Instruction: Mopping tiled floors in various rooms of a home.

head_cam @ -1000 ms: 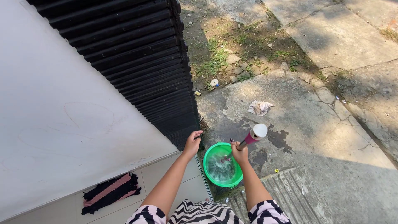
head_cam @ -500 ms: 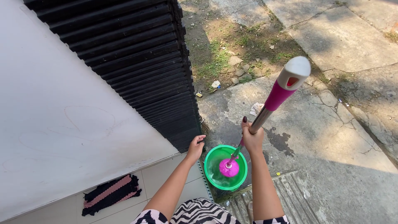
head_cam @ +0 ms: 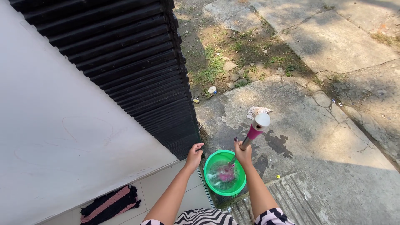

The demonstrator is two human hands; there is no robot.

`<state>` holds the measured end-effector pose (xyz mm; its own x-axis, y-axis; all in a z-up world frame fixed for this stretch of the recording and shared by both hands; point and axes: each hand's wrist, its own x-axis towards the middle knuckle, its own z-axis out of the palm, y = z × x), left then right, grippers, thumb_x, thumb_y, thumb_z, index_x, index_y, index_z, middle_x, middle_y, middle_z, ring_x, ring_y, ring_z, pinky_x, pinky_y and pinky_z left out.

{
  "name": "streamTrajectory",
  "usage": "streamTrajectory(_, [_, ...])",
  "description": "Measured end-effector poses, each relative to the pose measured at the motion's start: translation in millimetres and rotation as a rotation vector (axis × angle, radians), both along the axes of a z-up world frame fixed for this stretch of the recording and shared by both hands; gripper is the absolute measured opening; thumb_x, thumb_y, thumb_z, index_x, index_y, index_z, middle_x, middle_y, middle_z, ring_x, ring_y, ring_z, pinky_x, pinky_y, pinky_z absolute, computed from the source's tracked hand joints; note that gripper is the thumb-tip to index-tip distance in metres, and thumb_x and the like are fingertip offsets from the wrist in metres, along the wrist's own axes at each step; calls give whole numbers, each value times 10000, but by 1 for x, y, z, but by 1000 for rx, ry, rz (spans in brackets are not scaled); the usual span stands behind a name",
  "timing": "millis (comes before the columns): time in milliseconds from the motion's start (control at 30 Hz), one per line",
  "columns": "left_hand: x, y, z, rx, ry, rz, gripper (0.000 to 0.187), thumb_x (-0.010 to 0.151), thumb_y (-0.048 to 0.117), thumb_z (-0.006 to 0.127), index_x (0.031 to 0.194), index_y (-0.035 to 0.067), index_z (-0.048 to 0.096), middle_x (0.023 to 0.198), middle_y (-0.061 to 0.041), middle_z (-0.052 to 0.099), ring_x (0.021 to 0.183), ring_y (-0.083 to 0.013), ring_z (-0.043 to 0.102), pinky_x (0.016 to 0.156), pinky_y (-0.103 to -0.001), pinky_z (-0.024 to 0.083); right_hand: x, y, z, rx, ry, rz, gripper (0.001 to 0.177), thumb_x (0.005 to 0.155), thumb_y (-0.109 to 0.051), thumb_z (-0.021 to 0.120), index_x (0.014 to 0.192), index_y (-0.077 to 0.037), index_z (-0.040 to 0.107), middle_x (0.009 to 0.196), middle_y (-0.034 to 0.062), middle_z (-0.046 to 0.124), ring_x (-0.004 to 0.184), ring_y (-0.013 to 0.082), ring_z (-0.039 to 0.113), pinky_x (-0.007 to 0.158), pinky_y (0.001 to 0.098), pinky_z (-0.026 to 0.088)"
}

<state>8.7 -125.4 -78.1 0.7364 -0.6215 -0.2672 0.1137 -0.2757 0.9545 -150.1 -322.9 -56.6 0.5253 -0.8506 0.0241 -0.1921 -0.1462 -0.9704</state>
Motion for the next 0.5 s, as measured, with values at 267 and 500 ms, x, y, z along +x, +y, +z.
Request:
streamTrajectory(267, [-73,-83,69,-156,-214,-440,602,858,63,630,1439,146,495,1422,-162,550,1413,-324,464,1151,-399,358,3,-32,248,-131,-44,7,534,985,-381,668,580,-49,564,502,-20,501,458,72,467,434,287,338])
streamTrajectory(500, [-128,-173,118,-203,-371,-482,338,844,254,771,1069,53,619,892,-178,654,869,-279,569,800,-418,464,-34,-24,437,-279,-261,113,534,1006,-498,668,724,-56,568,609,9,548,548,115,538,512,283,411])
